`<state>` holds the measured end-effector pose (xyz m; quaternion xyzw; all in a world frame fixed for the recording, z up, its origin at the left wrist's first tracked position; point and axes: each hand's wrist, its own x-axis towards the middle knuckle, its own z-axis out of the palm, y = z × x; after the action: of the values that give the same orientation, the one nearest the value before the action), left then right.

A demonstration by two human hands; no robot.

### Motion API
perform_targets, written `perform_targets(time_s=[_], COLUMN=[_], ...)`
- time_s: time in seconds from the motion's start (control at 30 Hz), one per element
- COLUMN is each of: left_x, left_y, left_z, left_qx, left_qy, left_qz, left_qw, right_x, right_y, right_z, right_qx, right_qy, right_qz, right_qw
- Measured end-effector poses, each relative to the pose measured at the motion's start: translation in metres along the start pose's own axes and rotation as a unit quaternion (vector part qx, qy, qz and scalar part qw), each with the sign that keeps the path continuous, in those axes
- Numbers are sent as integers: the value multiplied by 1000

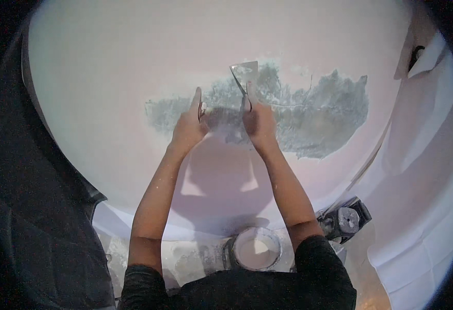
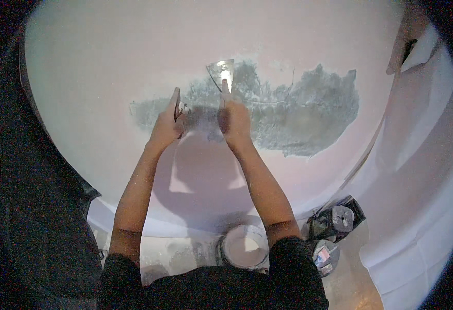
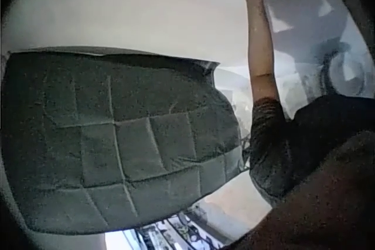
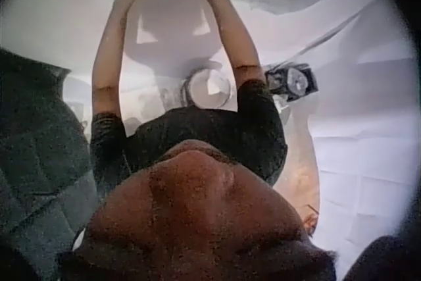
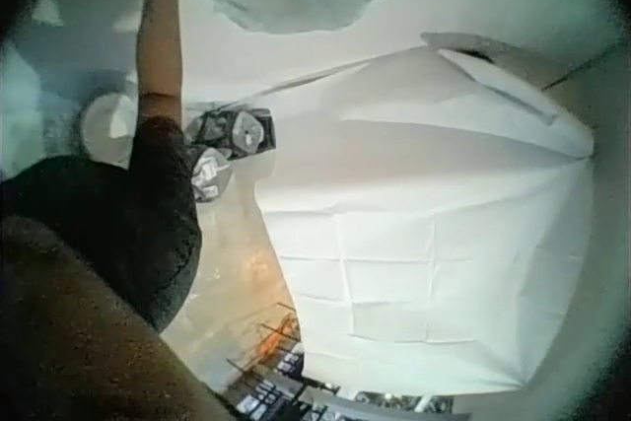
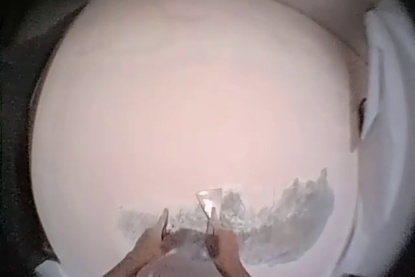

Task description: The person is using a putty knife and a sanding block to patch and smooth a section of a wall.

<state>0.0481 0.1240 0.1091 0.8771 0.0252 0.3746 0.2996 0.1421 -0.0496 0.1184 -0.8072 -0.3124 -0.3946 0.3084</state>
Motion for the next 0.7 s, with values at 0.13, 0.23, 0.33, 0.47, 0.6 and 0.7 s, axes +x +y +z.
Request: perform_targets(time_s=[0.13,0.23,0.33,0.47,0.6,0.7], left_x=[1,-6,-16,-34,-29,-45], left_y=[-4,-7,-5,-2,0,5], left_z=[-1,-2,-6,-13,-7,18], left_qx=[74,92,35,-71,-56,-194], left_qy=[-31,-31,-44,-23,-1,13], left_qz=[-41,-45,-49,-102,-3,-38], left_qw=[996,994,997,992,998,980], right_x=[6,-1,-9,-2,9,-32], right_y=[-5,-9,-9,-4,5,11], right_z=[1,-6,-9,0,-2,-29], right_qx=[12,64,54,76,75,253], right_qy=[-55,45,-70,-30,43,-3], right_qz=[64,27,84,47,-7,94], right_qw=[996,997,993,996,996,963])
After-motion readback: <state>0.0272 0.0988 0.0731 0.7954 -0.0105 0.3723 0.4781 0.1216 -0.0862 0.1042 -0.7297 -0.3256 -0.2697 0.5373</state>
